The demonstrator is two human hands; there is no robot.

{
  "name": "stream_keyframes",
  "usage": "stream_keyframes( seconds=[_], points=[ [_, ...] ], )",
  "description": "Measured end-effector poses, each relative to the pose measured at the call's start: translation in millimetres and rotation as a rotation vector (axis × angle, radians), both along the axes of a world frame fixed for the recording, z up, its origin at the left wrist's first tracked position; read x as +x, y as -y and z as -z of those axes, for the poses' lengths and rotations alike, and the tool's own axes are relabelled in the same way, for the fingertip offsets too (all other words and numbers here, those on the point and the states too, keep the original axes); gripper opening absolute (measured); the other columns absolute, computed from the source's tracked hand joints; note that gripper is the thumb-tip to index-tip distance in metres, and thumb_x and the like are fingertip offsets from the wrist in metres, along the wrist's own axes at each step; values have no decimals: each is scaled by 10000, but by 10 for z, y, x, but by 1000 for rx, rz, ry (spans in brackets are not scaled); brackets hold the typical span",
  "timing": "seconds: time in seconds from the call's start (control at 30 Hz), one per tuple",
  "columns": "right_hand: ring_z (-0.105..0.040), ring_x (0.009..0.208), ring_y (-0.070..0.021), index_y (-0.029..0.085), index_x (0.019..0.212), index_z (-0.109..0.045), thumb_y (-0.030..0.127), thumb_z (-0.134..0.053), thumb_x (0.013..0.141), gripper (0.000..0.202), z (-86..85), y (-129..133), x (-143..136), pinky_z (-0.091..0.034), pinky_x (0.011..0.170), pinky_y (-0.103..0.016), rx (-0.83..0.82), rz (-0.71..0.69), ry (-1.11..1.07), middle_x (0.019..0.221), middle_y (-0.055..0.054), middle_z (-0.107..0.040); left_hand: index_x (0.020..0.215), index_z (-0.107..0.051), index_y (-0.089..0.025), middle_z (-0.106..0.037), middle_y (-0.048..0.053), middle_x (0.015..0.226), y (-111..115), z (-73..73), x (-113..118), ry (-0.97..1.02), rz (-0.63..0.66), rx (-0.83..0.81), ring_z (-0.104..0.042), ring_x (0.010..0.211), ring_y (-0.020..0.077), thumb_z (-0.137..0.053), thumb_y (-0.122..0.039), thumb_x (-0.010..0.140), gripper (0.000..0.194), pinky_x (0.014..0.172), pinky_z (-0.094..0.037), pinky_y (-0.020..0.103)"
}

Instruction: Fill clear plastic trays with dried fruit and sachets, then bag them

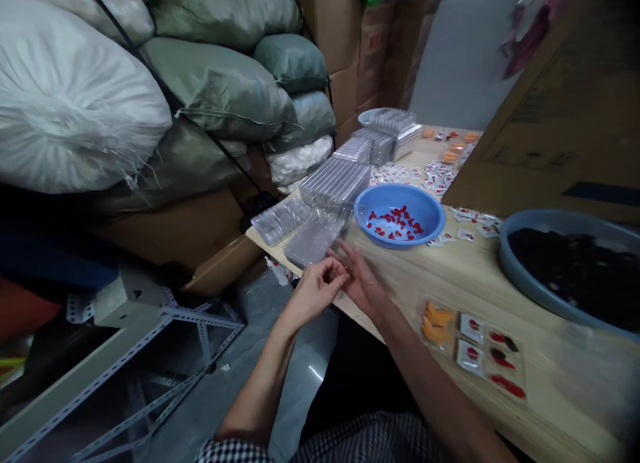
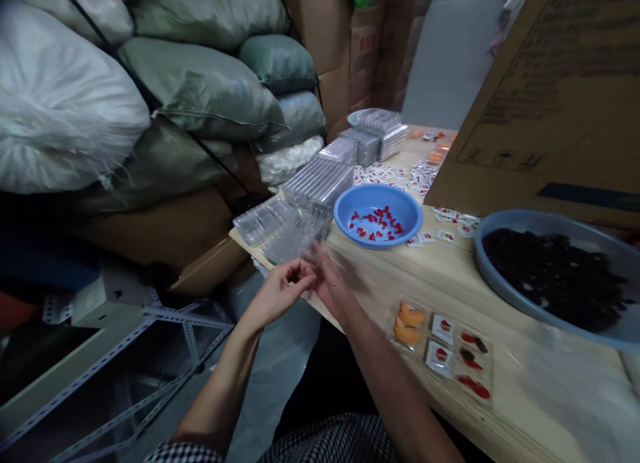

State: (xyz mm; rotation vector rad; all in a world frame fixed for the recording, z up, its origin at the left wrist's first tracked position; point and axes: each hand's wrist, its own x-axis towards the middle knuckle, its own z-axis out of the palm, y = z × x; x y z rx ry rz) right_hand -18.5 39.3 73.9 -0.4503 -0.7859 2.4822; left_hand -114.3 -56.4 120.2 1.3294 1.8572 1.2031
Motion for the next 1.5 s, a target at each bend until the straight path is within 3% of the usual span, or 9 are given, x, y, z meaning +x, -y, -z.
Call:
stream_keyframes(
  seconds=[0.1, 0.2, 0.33, 0.47, 0.67, 0.93, 1.2, 1.5],
  points=[
    [-542, 1305, -224, 340, 1398, -530, 734, -545, 850, 675, -66, 61, 297, -357, 1141, -453, -63, -37, -86, 1400, -43, -596, 817, -622, -165, -605, -8, 746, -75, -50, 272, 141, 169, 36, -526, 677, 114, -627, -348, 886, 196, 636, -408, 226],
    [-529, 1319, -241, 336, 1438, -487, 756, -444, 886, 695, -83, 99, 645, -335, 1144, -499, -90, 21, -125, 1429, -55, -573, 888, -643, -167, -642, -1, 784, -182, 4, 594, 241, 258, 27, -544, 673, 113, -671, -377, 861, 214, 623, -417, 222],
    [-558, 1289, -236, 311, 1426, -505, 737, -435, 904, 677, -17, 119, 991, -357, 1130, -469, -144, 122, -94, 1409, -64, -591, 865, -652, -161, -665, 8, 768, -342, 158, 905, 355, 290, -19, -581, 683, 125, -681, -406, 849, 247, 652, -450, 230],
    [-605, 1230, -229, 299, 1349, -577, 730, -458, 900, 634, 32, 129, 1157, -444, 1058, -432, -206, 184, -50, 1336, -65, -648, 823, -663, -150, -673, 14, 745, -437, 251, 1067, 424, 255, -47, -587, 656, 125, -712, -416, 810, 270, 635, -454, 227],
    [-661, 1127, -238, 325, 1327, -595, 740, -484, 879, 621, 56, 138, 1247, -547, 905, -416, -230, 183, -39, 1305, -57, -667, 802, -657, -143, -614, -12, 632, -431, 259, 1191, 480, 204, -63, -529, 550, 99, -719, -430, 794, 294, 577, -423, 216],
    [-692, 1047, -232, 315, 1359, -570, 742, -491, 873, 652, 183, 127, 1276, -558, 873, -408, -253, 174, -64, 1283, -73, -678, 860, -676, -132, -611, -13, 658, -394, 292, 1276, 461, 198, -75, -523, 585, 90, -684, -405, 834, 274, 601, -405, 204],
    [-696, 1045, -237, 295, 1320, -597, 749, -510, 857, 655, 161, 148, 1305, -572, 831, -382, -298, 179, -68, 1176, -72, -724, 827, -681, -129, -637, 10, 664, -410, 288, 1341, 358, 164, -98, -550, 592, 108, -698, -418, 819, 290, 592, -436, 216],
    [-687, 1070, -234, 295, 1276, -629, 736, -553, 839, 626, 168, 152, 1300, -573, 835, -381, -308, 174, -72, 1127, -63, -740, 754, -645, -137, -591, -18, 615, -434, 262, 1349, 458, 159, -111, -507, 546, 83, -717, -461, 794, 335, 558, -399, 200]
  ],
)
